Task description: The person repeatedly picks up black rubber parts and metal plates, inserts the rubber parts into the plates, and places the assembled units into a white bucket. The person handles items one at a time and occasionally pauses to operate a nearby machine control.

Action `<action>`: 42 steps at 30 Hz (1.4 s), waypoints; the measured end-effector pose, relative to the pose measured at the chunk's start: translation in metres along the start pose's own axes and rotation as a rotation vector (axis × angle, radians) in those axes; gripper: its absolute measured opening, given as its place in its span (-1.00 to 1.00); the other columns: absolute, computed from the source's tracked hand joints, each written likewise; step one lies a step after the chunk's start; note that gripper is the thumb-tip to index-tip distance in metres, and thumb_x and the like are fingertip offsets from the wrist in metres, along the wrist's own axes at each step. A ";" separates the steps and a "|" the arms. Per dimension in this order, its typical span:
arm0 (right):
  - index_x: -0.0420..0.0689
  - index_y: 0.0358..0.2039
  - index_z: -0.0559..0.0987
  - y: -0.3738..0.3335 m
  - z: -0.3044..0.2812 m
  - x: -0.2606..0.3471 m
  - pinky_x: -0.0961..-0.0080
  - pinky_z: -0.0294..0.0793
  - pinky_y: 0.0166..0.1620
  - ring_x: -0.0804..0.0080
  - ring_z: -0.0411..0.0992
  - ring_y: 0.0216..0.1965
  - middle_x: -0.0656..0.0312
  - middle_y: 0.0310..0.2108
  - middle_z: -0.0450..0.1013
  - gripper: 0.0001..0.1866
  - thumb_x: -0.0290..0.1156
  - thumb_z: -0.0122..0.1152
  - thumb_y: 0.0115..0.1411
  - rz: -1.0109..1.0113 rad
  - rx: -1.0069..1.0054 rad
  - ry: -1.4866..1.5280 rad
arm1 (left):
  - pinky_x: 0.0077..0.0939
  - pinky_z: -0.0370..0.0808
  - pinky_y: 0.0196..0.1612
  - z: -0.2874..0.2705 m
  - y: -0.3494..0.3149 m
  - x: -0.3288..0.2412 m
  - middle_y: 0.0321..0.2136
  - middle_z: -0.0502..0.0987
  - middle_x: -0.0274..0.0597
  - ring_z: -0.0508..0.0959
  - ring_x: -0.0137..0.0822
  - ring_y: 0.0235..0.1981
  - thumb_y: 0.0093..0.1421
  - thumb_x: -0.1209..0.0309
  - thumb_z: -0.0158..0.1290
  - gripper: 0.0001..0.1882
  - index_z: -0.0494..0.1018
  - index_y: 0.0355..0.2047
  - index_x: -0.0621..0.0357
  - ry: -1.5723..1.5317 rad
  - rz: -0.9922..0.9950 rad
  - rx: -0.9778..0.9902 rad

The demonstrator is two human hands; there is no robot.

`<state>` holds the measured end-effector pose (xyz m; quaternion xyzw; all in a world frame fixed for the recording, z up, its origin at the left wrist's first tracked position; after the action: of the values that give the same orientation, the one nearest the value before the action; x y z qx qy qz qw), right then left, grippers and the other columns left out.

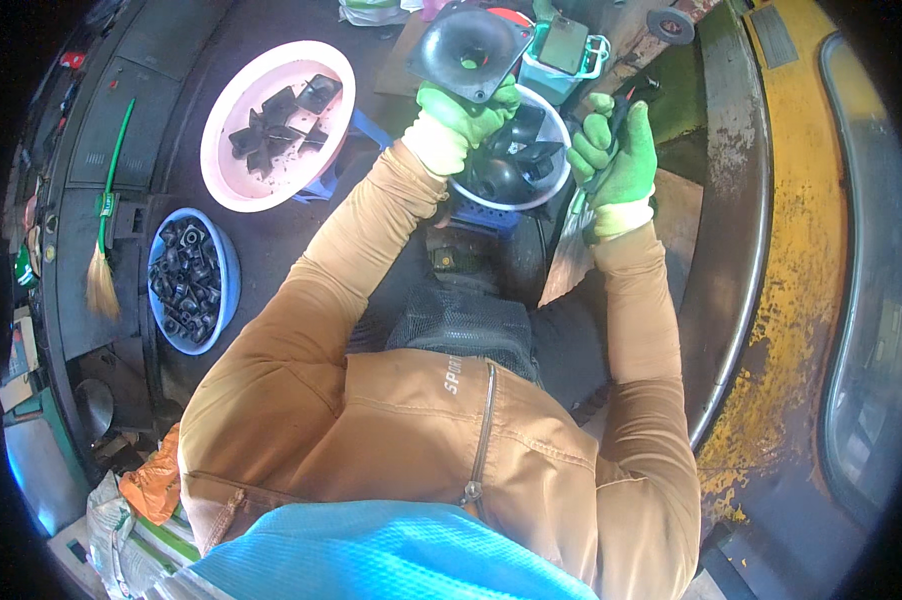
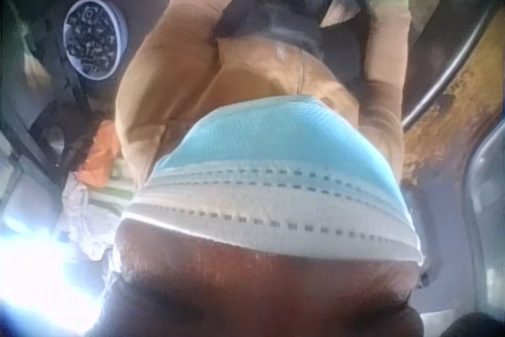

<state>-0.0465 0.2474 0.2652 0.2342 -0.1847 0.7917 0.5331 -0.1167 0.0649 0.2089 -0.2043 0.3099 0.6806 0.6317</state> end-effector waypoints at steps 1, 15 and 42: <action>-0.13 -0.16 0.46 0.000 -0.003 -0.001 0.66 -0.05 -0.62 0.66 -0.03 -0.71 0.44 -0.65 0.07 -0.48 0.13 -0.06 0.29 0.001 -0.043 -0.038 | -0.34 0.35 -0.46 -0.001 0.002 0.000 -0.47 0.48 -0.27 0.46 -0.29 -0.49 0.19 0.15 -0.05 -0.76 0.43 -0.27 0.00 0.115 0.037 -0.018; -0.07 -0.11 0.50 0.018 -0.017 -0.026 0.66 0.02 -0.60 0.66 0.07 -0.67 0.48 -0.61 0.18 -0.54 0.06 -0.15 0.35 0.127 -0.338 -0.304 | -0.52 0.52 -0.19 0.010 -0.035 -0.125 -0.31 0.54 -0.28 0.55 -0.44 -0.27 0.00 0.47 0.26 -0.64 0.43 -0.17 0.14 0.921 0.693 0.178; -0.01 -0.15 0.49 -0.011 -0.079 -0.048 0.75 0.12 -0.64 0.70 0.17 -0.68 0.47 -0.57 0.33 -0.64 0.01 -0.02 0.31 0.419 -0.468 -0.718 | -0.31 0.41 0.11 -0.403 -0.442 -0.190 0.00 0.54 -0.29 0.54 -0.13 0.01 0.18 0.31 -0.02 -0.62 0.52 0.01 -0.28 1.716 -1.030 -0.721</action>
<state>-0.0342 0.2577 0.1736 0.3242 -0.5738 0.6885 0.3028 0.2963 -0.3442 -0.0280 -0.8975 0.3078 0.0109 0.3157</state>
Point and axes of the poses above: each hand's wrist, its own y-axis towards the middle knuckle, its own z-axis out of the palm, x = y × z, the point moved 2 cm from there along y, towards the middle knuckle
